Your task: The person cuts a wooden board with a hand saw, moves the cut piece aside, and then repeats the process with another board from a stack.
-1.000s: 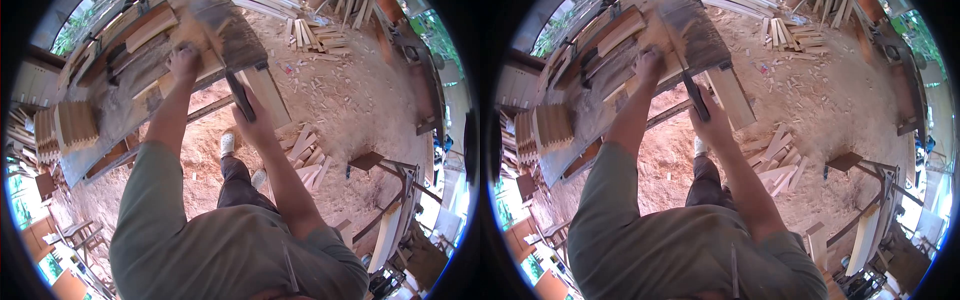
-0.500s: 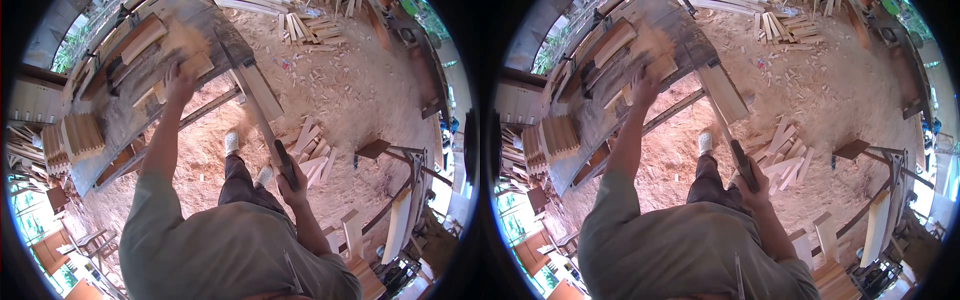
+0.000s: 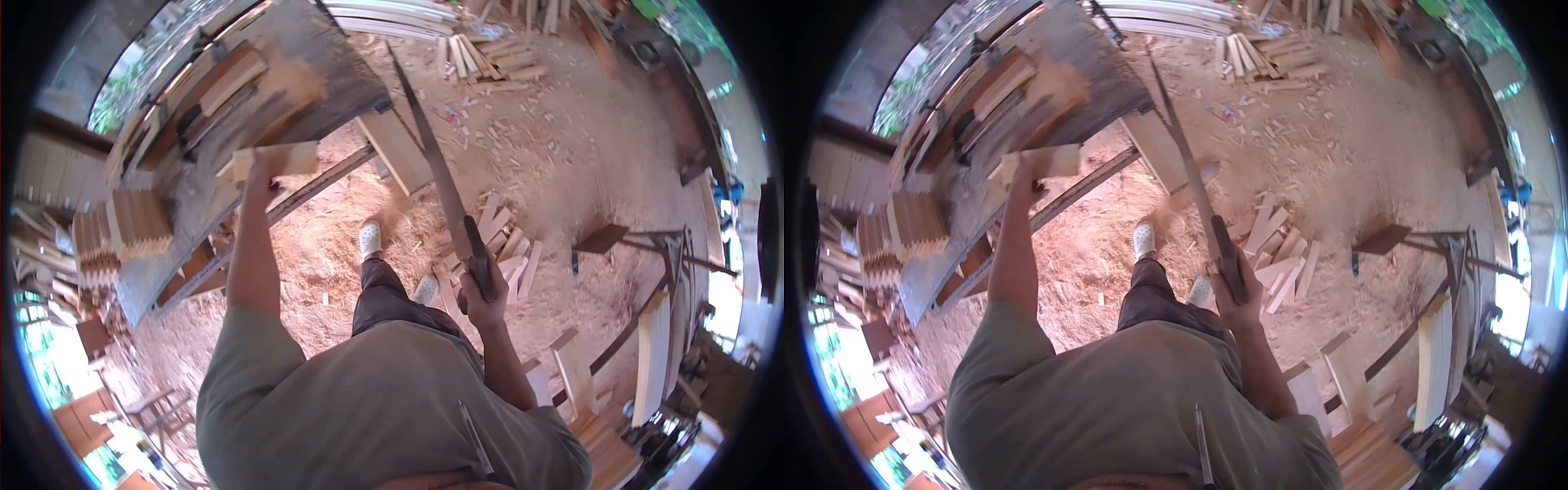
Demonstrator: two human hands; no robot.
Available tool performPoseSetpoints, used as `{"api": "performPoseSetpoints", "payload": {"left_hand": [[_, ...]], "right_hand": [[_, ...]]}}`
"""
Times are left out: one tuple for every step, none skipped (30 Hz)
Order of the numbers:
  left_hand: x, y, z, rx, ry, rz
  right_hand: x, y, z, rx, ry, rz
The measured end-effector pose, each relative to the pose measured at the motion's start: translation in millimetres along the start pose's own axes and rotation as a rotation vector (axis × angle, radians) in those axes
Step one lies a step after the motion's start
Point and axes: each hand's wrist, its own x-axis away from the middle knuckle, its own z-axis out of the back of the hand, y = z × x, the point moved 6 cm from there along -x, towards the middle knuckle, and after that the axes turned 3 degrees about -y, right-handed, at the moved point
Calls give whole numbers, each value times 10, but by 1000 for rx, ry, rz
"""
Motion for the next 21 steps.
{"api": "performPoseSetpoints", "payload": {"left_hand": [[-234, -106, -38, -58, -88, -34], [-436, -189, -57, -117, -172, -65], [-405, -194, -101, -63, -143, -15], [-325, -206, -248, -9, -120, 37], [-288, -173, -369, 58, -83, 49], [-261, -148, -462, 121, -48, 64], [-259, -122, -536, 134, -33, 66], [-268, -92, -626, 127, -60, 43], [-281, -55, -700, 119, -89, 23], [-307, -21, -749, 125, -84, 32], [-330, 25, -795, 168, -75, 27], [-342, 67, -828, 211, -66, 18], [-354, 107, -854, 222, -60, 11], [-360, 144, -869, 228, -59, 14], [-360, 164, -876, 208, -59, 35], [-391, 170, -882, 188, -60, 55], [-424, 196, -884, 190, -60, 54], [-443, 159, -881, 200, -70, 105], [-458, 129, -867, 209, -79, 156], [-474, 116, -824, 209, -73, 161], [-484, 114, -808, 152, -117, 137]], "right_hand": [[-4, -15, 0, 2, -38, 6], [6, -33, 46, 15, -33, 10], [12, -52, 67, 29, -27, 13], [13, -80, 44, 34, -60, 14], [4, -96, 45, 20, -53, -11], [0, -91, 50, 6, -42, -40], [-20, -69, 58, 29, -48, -14], [-30, -32, 61, 35, -60, -17], [-33, -7, 66, 44, -70, -1], [-30, 12, 75, 54, -76, 13], [-26, 36, 79, 65, -80, 5], [-37, 46, 67, 58, -86, 11], [-74, 6, 26, 49, -91, 24], [-95, -37, -18, 55, -94, 24], [-101, -85, -73, 17, -116, 14], [-130, -148, -124, -20, -138, 5], [-174, -193, -155, -19, -139, 7], [-197, -212, -204, -14, -180, -24], [-234, -209, -261, -9, -222, -54], [-288, -176, -302, -9, -226, -60], [-357, -122, -344, 47, -244, -12]]}}
